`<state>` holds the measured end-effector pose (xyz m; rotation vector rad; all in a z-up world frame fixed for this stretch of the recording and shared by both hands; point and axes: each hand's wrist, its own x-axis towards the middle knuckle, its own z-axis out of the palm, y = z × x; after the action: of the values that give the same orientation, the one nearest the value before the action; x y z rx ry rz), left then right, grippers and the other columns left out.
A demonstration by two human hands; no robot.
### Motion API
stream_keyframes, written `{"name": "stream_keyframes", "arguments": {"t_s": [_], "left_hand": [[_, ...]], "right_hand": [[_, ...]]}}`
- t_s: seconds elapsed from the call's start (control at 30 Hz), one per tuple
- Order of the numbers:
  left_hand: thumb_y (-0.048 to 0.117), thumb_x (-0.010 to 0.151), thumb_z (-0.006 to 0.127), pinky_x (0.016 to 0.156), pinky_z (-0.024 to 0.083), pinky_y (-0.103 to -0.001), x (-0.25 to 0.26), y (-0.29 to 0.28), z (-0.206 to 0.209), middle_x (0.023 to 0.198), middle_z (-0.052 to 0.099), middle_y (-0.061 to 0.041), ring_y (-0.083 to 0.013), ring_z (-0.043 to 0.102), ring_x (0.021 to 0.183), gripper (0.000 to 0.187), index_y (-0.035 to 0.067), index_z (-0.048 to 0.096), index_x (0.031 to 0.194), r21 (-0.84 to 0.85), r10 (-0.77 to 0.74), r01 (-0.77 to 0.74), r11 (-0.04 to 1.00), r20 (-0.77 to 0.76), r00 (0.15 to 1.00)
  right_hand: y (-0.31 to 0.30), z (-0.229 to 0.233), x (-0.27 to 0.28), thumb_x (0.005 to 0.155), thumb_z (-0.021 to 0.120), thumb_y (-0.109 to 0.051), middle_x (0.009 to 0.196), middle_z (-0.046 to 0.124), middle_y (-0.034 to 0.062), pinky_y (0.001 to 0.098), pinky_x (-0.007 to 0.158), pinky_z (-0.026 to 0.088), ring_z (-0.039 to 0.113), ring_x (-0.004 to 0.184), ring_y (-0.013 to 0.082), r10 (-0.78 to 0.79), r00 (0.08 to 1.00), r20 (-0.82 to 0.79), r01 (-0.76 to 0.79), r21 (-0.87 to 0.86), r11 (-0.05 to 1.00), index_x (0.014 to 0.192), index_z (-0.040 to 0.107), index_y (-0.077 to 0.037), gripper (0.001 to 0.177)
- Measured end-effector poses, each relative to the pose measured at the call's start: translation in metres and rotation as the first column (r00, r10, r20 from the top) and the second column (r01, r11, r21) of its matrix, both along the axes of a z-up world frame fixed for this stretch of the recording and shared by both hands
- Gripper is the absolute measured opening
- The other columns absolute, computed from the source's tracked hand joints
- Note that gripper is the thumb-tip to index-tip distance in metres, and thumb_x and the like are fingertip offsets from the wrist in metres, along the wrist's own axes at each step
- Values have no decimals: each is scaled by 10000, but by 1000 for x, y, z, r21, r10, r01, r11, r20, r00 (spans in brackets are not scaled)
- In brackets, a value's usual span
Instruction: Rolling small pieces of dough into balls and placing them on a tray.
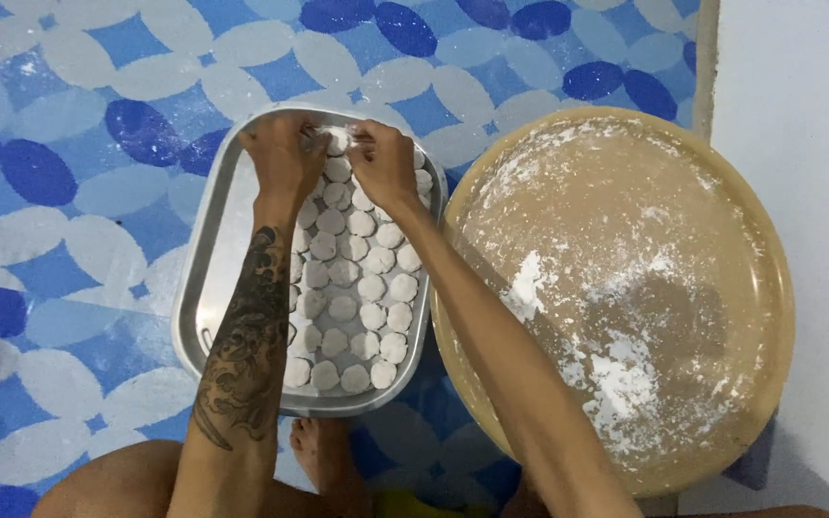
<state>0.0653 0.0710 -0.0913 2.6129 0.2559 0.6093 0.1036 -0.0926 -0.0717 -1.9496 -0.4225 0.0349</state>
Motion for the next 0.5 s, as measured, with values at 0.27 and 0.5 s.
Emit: {"name": "stream_keyframes", "arguments": {"t_s": [0.27,0.5], "left_hand": [[152,873,779,967,380,-534,-7,-9,17,1012,736,-74,-321,661,1058,256,126,746,1125,-82,-9,9,997,-8,1000],[321,829,784,830,322,-564,9,-32,-12,1181,720,-16,-335,593,1104,359,255,706,1172,128,-123,108,986,111,986]], "right_hand": [[-34,46,-48,875,698,28,1041,746,216,356,715,646,748,916,346,51,998,38,-53,52,997,1114,735,-11,244],[-114,46,-94,834,659,-32,1019,776,83,303,738,607,750,864,174,173,962,210,-157,-89,984,1075,747,-67,260]]}}
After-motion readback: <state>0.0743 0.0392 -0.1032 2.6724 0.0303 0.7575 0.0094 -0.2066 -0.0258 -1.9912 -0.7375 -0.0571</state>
